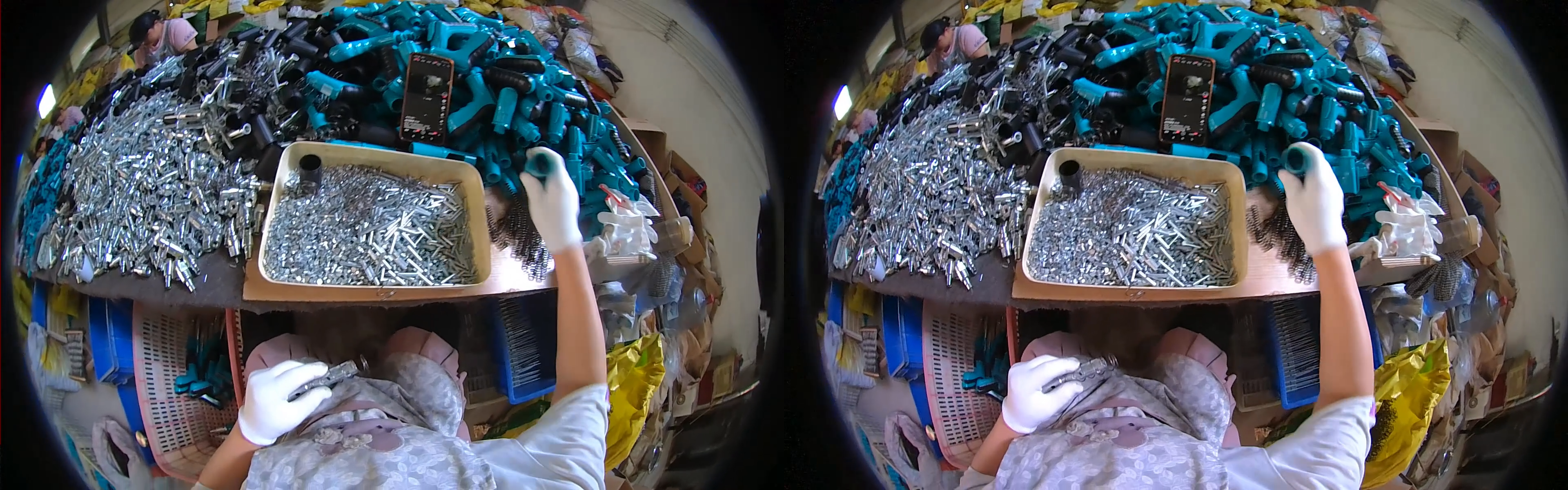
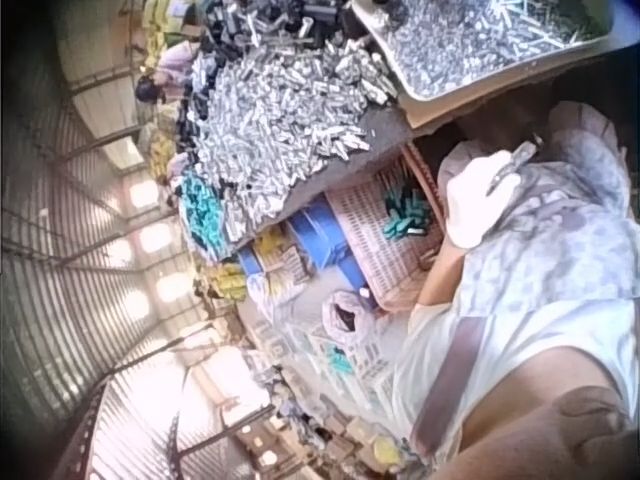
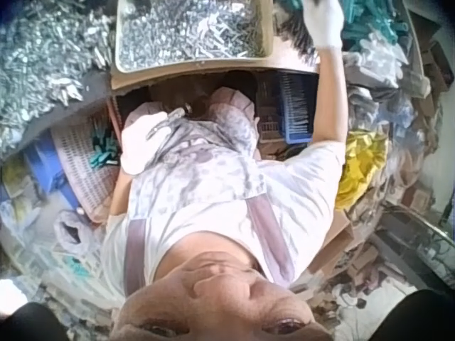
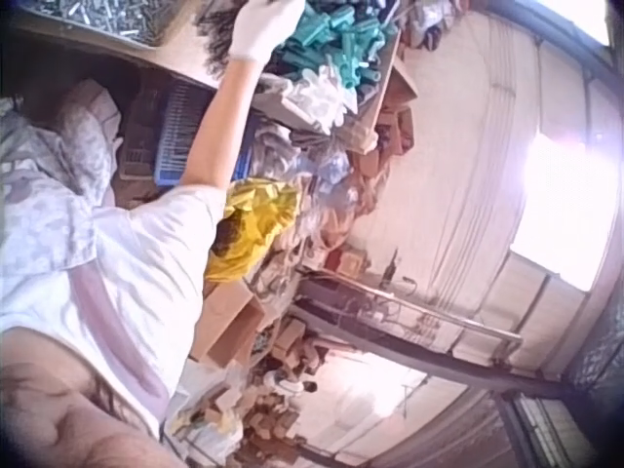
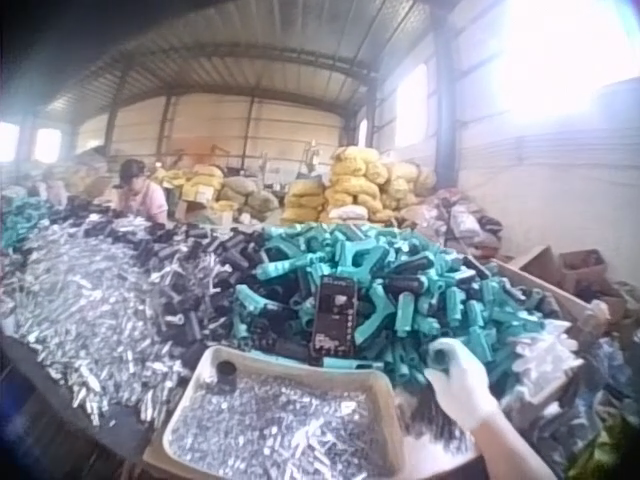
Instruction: Assembling hand tool components by inserting metal pins and springs into plastic handle grips at a workshop station.
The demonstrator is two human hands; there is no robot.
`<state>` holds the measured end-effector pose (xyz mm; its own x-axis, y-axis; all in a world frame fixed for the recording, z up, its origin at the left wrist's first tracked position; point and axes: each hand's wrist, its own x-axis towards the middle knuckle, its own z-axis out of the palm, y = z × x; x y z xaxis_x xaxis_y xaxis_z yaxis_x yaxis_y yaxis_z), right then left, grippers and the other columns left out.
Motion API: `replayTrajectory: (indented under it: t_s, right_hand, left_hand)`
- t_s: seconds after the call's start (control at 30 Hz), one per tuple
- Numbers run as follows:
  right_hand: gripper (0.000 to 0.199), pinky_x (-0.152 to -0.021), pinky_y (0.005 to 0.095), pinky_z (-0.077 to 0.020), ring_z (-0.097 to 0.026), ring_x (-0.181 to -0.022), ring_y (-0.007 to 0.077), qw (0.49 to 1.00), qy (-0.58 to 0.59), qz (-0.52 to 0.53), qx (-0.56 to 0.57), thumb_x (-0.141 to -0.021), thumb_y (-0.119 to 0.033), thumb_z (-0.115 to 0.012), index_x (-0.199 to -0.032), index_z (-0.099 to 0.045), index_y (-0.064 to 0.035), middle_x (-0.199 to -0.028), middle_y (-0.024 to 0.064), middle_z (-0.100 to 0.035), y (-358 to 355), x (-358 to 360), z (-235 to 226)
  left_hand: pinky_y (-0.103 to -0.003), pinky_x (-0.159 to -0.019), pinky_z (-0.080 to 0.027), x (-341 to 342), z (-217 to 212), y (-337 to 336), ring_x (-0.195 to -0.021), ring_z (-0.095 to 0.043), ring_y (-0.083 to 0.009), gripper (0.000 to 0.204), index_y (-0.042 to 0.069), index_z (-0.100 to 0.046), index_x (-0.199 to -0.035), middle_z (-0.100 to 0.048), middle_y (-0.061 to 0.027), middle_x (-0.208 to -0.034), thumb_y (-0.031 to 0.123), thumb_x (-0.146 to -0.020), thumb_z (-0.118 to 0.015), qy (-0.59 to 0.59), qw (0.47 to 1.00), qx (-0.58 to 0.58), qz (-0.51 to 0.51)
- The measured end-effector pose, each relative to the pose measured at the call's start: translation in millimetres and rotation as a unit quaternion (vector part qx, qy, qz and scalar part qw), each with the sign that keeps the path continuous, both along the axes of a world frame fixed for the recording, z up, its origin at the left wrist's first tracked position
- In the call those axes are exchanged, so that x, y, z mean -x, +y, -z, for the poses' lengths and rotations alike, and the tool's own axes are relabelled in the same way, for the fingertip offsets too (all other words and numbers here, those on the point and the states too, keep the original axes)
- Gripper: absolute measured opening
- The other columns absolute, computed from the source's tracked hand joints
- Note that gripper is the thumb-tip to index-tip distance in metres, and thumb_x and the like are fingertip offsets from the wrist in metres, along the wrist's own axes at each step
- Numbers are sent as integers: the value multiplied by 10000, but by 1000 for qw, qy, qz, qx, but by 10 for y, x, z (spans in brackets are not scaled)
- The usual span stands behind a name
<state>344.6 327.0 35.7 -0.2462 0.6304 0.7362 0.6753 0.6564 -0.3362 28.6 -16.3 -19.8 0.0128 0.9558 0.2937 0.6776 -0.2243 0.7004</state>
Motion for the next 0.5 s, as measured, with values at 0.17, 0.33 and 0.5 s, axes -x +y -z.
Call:
replayTrajectory:
  t_s: [0.17, 0.33, 0.5]
  right_hand:
    - [477, -785, 358, -543, -690, -863, 309, 933, -140, -287, 168, -869, -309, -734, -1225, -623, -12, -1036, 158, -676, -1431, 166, 3]
    - [518, -788, 366, -548, -689, -882, 361, 807, -92, -338, 476, -796, -404, -780, -1153, -668, -46, -958, 185, -693, -1929, 382, 255]
    - [566, -815, 323, -554, -723, -870, 259, 730, -133, -410, 530, -721, -367, -857, -1110, -704, 14, -978, 171, -733, -1813, 515, 269]
  left_hand:
    - [-309, -639, -547, 61, 2, 79, -722, -706, -244, 316, 1, -719, -1021, -720, -131, -886, 98, -742, -834, -41, 999, 15, -11]
    - [-310, -610, -544, 54, -32, 204, -681, -691, -239, 306, 38, -729, -1031, -711, -106, -860, 154, -764, -823, -17, 997, -27, 73]
    - [-324, -584, -536, 146, 18, 133, -653, -677, -248, 298, 61, -734, -1021, -708, -85, -837, 183, -764, -823, -42, 986, -18, 161]
